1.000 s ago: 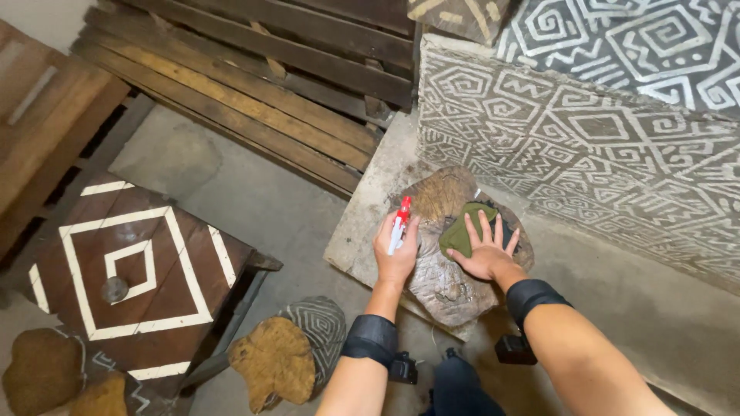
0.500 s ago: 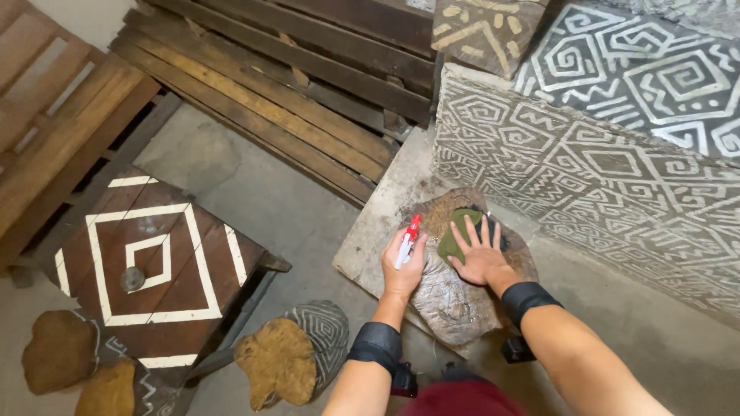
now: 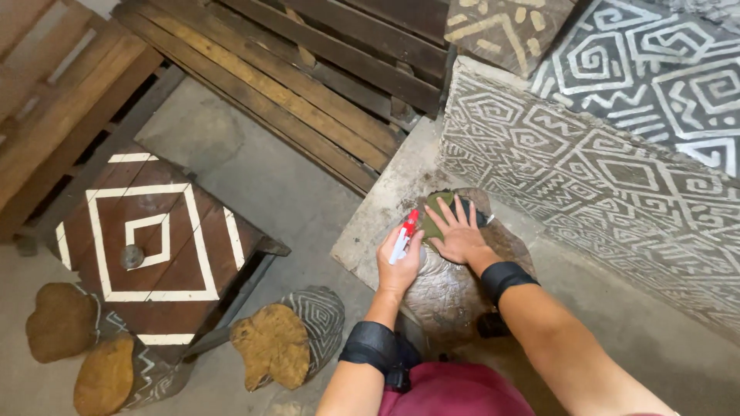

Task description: The person sprays a liquid from a red-capped bottle onto a wooden table and wipes it with a green cloth. They then move to a small wooden stool and repeat the spraying and wiping process.

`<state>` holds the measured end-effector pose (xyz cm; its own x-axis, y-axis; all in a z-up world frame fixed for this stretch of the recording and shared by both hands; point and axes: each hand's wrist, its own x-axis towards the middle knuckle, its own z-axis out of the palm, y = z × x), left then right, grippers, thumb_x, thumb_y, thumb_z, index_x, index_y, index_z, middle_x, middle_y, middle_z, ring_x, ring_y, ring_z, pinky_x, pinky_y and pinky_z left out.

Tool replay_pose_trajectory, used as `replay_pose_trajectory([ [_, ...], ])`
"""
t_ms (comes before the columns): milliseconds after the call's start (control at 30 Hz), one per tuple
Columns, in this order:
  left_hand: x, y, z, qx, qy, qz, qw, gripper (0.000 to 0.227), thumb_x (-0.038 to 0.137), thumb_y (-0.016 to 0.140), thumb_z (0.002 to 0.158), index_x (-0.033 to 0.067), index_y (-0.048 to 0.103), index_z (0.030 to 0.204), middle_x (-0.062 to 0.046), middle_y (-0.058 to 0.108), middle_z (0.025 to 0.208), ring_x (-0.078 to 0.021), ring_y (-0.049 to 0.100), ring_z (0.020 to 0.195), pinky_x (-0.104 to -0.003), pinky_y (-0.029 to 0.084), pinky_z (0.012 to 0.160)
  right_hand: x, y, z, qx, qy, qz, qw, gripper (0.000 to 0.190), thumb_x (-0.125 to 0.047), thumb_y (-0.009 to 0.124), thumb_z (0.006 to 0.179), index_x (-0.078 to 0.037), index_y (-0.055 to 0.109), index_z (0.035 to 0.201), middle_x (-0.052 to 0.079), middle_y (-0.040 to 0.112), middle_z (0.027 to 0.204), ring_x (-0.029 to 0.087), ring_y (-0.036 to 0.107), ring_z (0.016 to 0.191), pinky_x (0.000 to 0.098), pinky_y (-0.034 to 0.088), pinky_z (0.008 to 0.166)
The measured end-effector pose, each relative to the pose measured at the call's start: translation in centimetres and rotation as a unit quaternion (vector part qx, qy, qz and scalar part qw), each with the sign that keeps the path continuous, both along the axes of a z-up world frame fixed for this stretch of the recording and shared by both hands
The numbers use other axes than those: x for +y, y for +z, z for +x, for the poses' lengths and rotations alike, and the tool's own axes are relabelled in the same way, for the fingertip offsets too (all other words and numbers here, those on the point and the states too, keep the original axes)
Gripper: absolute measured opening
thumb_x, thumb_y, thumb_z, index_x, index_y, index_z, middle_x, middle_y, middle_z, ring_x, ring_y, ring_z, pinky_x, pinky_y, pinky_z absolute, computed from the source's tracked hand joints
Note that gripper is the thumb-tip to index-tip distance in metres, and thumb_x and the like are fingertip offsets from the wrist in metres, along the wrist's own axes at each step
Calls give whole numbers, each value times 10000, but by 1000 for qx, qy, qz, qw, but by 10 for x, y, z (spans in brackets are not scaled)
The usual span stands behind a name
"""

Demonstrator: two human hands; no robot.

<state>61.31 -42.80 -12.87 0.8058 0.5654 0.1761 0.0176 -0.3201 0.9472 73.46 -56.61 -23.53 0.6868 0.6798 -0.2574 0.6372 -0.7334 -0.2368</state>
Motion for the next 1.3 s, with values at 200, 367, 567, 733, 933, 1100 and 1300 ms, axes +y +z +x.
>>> replay_pose_trajectory([
  [200,13,-18,0,29,-14,-28,999,183,170,782,902,58,745,1041,-47,699,747,-118,604,639,-287,509,613,-22,-16,28,-18,-105,16,994,834,-463,529,924,-342,118,1640,25,49,1723,362,26,1575,649,1,1225],
  [367,13,-3,-3,49,-36,-32,998,187,172,795,891,49,736,1019,-31,698,762,-97,599,641,-277,506,612,-29,-5,19,12,-220,-25,975,857,-486,487,937,-294,41,1643,49,-5,1732,381,-23,1568,673,-29,1195],
  [567,22,-1,-3,38,-76,-46,995,186,165,785,906,50,733,1042,-25,727,819,-88,610,695,-270,521,654,-39,-25,15,-28,-247,-41,968,893,-474,487,942,-219,27,1663,138,-16,1719,457,-93,1550,670,-69,1192],
  [733,26,-2,4,5,-85,-56,995,211,160,788,909,35,723,1067,-31,725,840,-77,623,743,-274,536,686,-6,-50,44,-47,-160,10,986,862,-456,493,943,-207,75,1655,190,-8,1716,536,-98,1530,613,-30,1204],
  [933,34,1,1,78,-112,-184,973,237,165,759,942,33,722,1136,-13,685,821,-74,617,664,-269,543,583,28,-37,11,-45,-16,38,998,774,-422,471,979,-202,144,1645,172,46,1714,485,-35,1545,612,-15,1225],
  [1100,37,-3,9,76,-104,-195,972,280,171,742,937,55,722,1191,1,689,815,-69,612,613,-256,530,541,20,-22,-3,16,31,53,998,824,-404,544,941,-224,146,1640,137,57,1721,441,15,1563,559,35,1245],
  [1300,35,17,8,115,-92,-159,976,228,176,745,938,43,743,1124,-4,682,760,-82,604,550,-259,503,523,-14,-15,14,37,-103,34,993,844,-385,545,931,-246,103,1637,112,46,1717,417,39,1558,506,64,1255],
])
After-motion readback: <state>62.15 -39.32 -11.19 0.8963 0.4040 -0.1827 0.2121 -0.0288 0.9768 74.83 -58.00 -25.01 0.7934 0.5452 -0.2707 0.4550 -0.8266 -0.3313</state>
